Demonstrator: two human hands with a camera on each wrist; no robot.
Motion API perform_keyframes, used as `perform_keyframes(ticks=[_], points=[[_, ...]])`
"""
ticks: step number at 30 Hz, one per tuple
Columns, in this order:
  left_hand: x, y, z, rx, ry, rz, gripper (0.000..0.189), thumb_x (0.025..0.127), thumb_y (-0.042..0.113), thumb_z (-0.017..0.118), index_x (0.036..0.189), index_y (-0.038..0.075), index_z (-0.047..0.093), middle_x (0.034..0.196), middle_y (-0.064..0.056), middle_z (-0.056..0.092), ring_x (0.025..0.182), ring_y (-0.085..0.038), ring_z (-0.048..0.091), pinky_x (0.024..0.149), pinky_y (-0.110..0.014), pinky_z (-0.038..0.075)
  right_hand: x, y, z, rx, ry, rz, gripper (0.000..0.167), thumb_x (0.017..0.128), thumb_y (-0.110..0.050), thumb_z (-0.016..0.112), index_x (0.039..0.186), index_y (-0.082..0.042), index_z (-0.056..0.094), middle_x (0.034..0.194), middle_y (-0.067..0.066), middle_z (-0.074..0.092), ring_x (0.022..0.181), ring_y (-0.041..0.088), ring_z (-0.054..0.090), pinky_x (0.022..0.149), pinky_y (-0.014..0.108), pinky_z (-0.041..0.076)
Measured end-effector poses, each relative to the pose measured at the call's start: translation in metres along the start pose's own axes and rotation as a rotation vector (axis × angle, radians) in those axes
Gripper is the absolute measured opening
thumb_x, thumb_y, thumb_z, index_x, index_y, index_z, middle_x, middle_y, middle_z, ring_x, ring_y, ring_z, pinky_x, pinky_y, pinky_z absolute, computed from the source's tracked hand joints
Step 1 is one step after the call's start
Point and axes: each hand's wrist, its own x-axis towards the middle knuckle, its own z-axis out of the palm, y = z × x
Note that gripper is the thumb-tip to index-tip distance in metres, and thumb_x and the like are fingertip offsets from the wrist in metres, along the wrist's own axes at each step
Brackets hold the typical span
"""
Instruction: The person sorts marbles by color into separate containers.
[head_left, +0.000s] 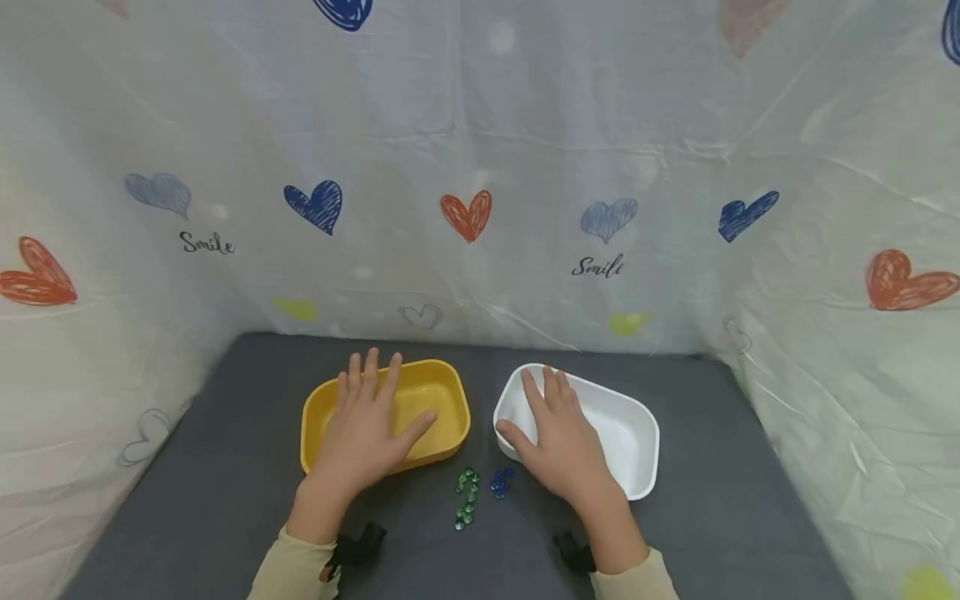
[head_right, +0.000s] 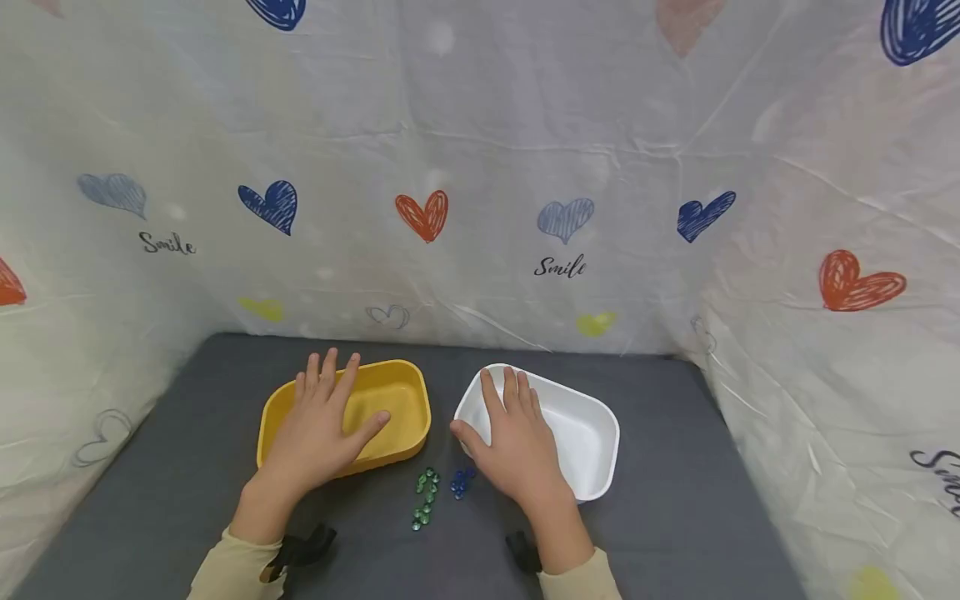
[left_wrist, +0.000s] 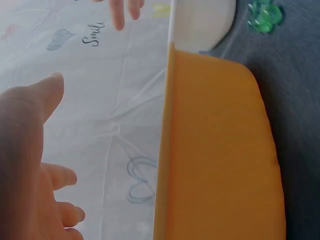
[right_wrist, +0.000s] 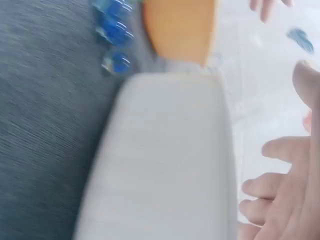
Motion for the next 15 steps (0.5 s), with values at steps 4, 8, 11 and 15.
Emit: perform_keyframes(ticks=[4,8,11,15], points=[[-0.011,-0.012,-0.007,-0.039,0.036,-0.017,0.11,0.104,0.078,0.052,0.175,0.001,0.017,0.18,-0.028,0.007,0.166,-0.047,-0.005,0.131,-0.064,0.004,-0.008,-0.009,0.008,0.015,0.032,-0.055,0.088,0.107,-0.065,0.059,0.173,-0.011,0.036,0.177,0.021,0.027,0.166,0.04,0.019,0.125,0.062,0.034],[-0.026,-0.03,-0.012,-0.075,0.099,-0.052,0.106,0.107,0.069,0.055,0.172,-0.006,0.018,0.178,-0.031,0.011,0.166,-0.047,-0.002,0.128,-0.07,0.015,-0.015,-0.018,0.012,0.062,0.108,-0.11,0.082,0.107,-0.061,0.062,0.168,-0.008,0.044,0.176,0.017,0.033,0.166,0.034,0.023,0.124,0.06,0.037],[-0.04,-0.045,-0.014,-0.107,0.129,-0.091,0.104,0.109,0.062,0.058,0.171,-0.008,0.015,0.18,-0.027,0.003,0.167,-0.043,-0.007,0.122,-0.076,0.023,-0.022,-0.024,0.016,0.121,0.153,-0.142,0.077,0.109,-0.057,0.062,0.165,-0.006,0.049,0.175,0.015,0.037,0.165,0.03,0.025,0.123,0.058,0.037],[-0.057,-0.061,-0.016,-0.156,0.151,-0.138,0.102,0.11,0.055,0.062,0.172,-0.007,0.01,0.181,-0.02,-0.006,0.167,-0.038,-0.013,0.115,-0.08,0.029,-0.03,-0.032,0.023,0.214,0.205,-0.207,0.067,0.109,-0.047,0.066,0.16,-0.005,0.055,0.17,0.012,0.045,0.162,0.027,0.033,0.122,0.055,0.039]])
